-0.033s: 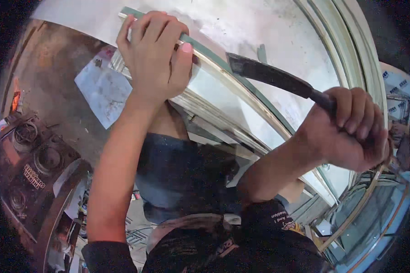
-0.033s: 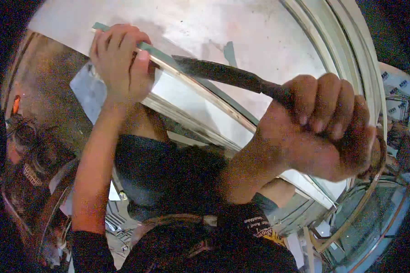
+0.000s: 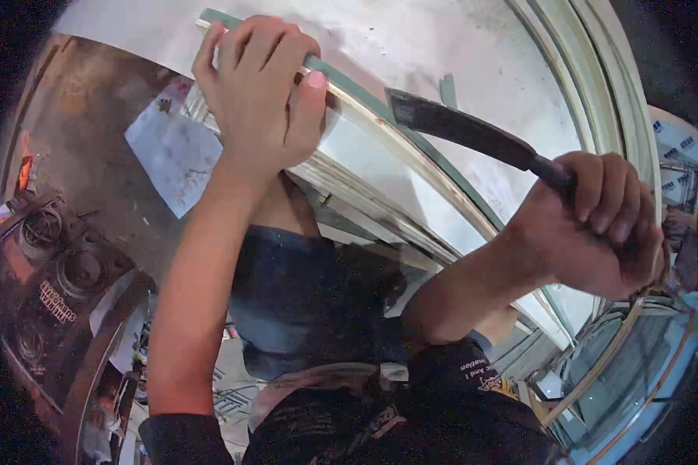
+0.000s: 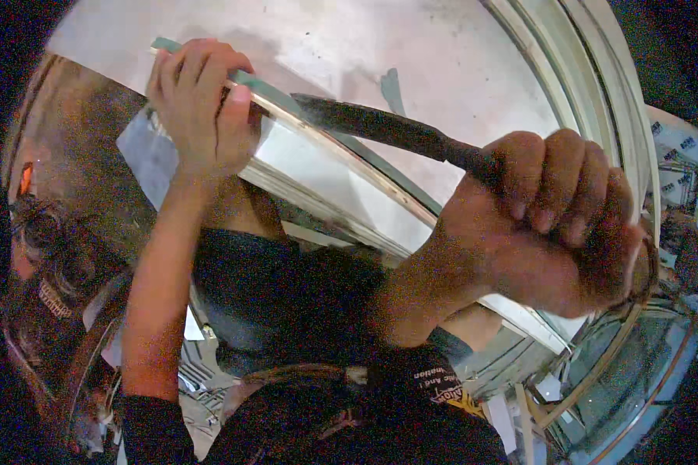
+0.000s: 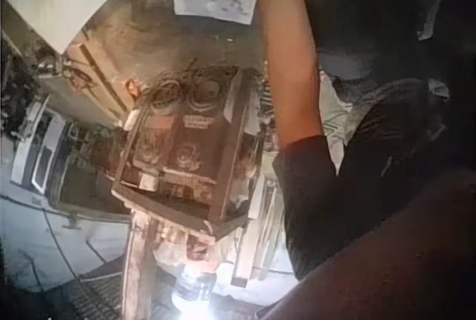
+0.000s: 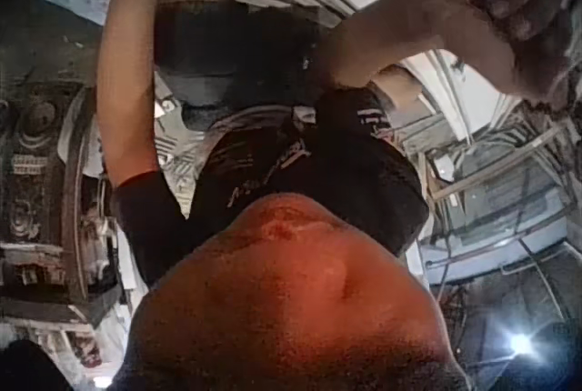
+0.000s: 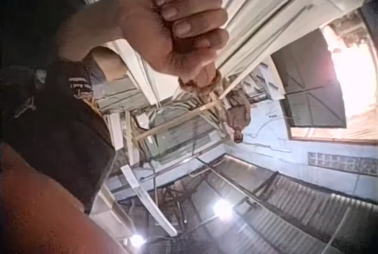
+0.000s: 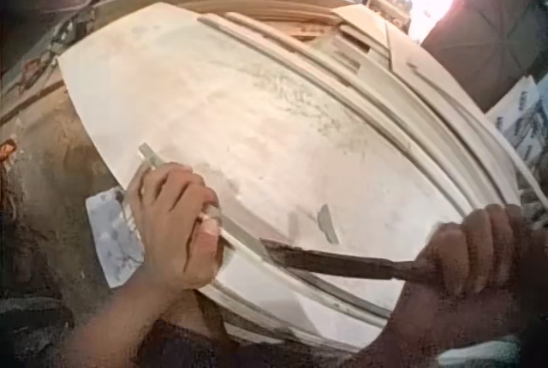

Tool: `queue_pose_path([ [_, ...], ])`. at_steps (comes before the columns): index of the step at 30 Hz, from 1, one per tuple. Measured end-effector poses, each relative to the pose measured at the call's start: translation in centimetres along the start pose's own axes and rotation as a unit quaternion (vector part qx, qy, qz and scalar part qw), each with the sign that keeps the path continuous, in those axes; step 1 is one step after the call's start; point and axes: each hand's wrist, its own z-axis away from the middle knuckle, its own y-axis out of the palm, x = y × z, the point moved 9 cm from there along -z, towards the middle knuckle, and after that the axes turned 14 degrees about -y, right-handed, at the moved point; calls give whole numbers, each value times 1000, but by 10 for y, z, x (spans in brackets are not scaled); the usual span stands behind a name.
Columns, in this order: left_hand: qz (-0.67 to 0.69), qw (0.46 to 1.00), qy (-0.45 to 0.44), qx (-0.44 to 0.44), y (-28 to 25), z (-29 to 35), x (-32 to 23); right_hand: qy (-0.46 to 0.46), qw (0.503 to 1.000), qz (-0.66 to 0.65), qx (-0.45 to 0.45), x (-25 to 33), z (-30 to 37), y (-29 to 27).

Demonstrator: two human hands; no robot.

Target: The person uses a chisel and a hammer to fit a thin wooden strip onto the edge of a large wooden panel. They then take a narrow wooden board and align it on the panel while another person assists.

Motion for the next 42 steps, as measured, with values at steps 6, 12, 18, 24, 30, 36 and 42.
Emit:
queue_pose_path([
  [6, -31, 999, 26, -23, 5, 1, -5, 35, 999, -2, -33, -6, 3, -14],
  [12, -48, 998, 26, 7, 8, 1, -2, 47, 998, -25, -31, -13, 7, -15],
  [18, -49, 998, 28, 13, 7, -3, -3, -11, 1000, 9, 9, -9, 22, 14],
  [24, 32, 999, -3, 24, -9, -9, -12, 29, 996, 67, 50, -15, 13, 26],
  [30, 256, 962, 34, 92, 9, -16, -150, 44, 993, 81, 77, -14, 15, 36],
  [36, 230, 964, 24, 131, 29, -7, -132, -4, 988, 131, 80, -26, 28, 43],
  [42, 288, 953, 7, 92, 31, -3, -119, -17, 986, 159, 39, -28, 28, 34],
])
